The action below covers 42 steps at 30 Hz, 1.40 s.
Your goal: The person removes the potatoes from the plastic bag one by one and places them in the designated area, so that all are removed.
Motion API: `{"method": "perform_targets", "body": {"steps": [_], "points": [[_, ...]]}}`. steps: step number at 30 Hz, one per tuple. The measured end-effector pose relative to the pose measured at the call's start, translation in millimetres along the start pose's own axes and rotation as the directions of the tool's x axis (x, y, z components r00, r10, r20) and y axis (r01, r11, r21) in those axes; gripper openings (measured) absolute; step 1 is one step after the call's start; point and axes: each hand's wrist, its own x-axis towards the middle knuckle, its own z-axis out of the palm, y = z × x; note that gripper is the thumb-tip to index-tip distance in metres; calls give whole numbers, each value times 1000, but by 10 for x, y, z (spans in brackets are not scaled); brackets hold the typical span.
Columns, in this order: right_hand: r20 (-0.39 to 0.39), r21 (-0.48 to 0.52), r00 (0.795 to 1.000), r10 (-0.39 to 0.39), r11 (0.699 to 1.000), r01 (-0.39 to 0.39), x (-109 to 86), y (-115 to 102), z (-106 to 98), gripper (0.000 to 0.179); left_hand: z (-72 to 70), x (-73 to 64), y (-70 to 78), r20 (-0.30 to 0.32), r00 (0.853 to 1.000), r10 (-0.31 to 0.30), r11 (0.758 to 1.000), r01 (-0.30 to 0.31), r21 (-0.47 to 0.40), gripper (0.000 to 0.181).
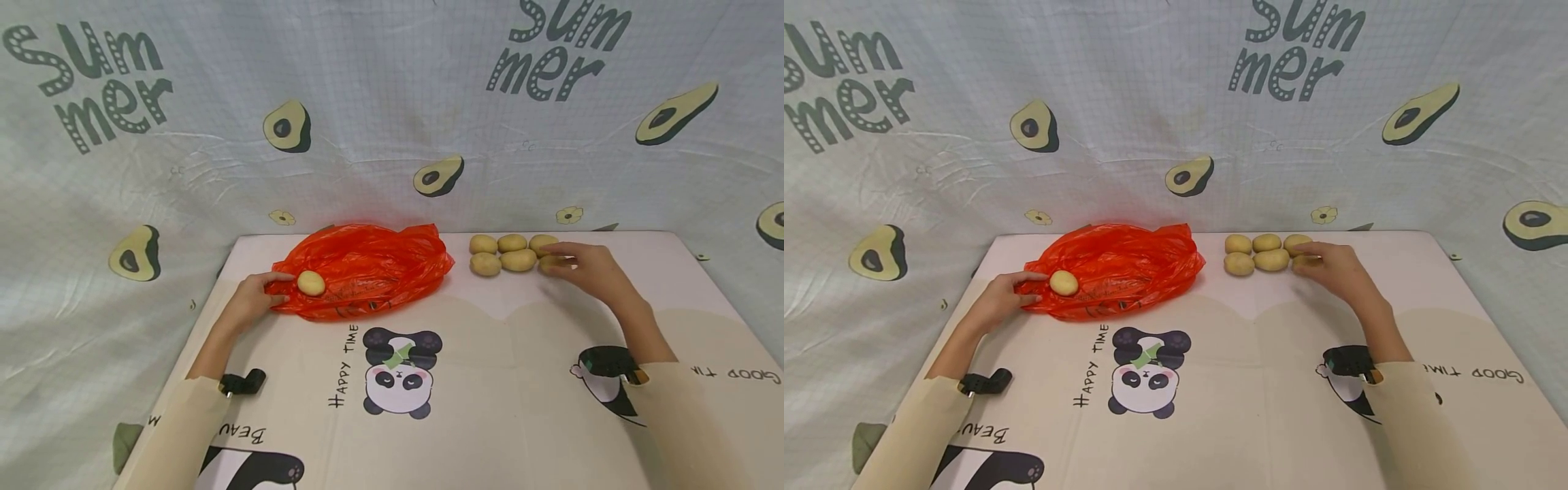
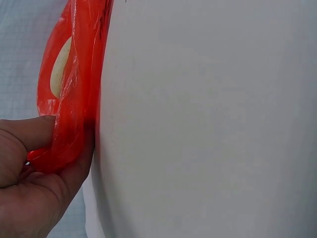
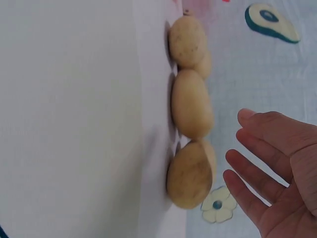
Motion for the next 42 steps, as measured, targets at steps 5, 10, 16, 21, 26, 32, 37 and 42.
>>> {"method": "perform_targets", "body": {"steps": [5, 10, 16, 21, 26, 32, 37, 42], "points": [[-9, -21, 998, -61, 998, 61, 8, -124, 48, 37, -9, 16, -17, 3, 999, 33, 999, -33, 5, 40], [-11, -4, 996, -94, 996, 94, 16, -237, 101, 36, -15, 26, -18, 7, 999, 51, 999, -51, 7, 40], [-10, 19, 992, -124, 992, 125, 29, -382, 171, 34, -12, 20, -16, 4, 999, 53, 999, -53, 6, 40], [5, 22, 985, -174, 984, 174, 50, -506, 238, 32, -6, 24, -27, 3, 999, 51, 999, -51, 9, 40], [32, 24, 973, -231, 973, 230, 75, -598, 329, 33, 1, 23, -32, -3, 999, 50, 999, -50, 12, 40], [54, 52, 969, -243, 969, 240, 76, -769, 389, 36, 7, 17, -28, -4, 999, 42, 999, -42, 12, 40], [50, 89, 970, -238, 968, 233, 87, -914, 429, 34, 6, 13, -29, -7, 999, 39, 999, -39, 21, 41], [23, 80, 961, -277, 958, 274, 111, -1021, 509, 32, 8, 12, -29, -18, 999, 43, 998, -42, 37, 41]]}}
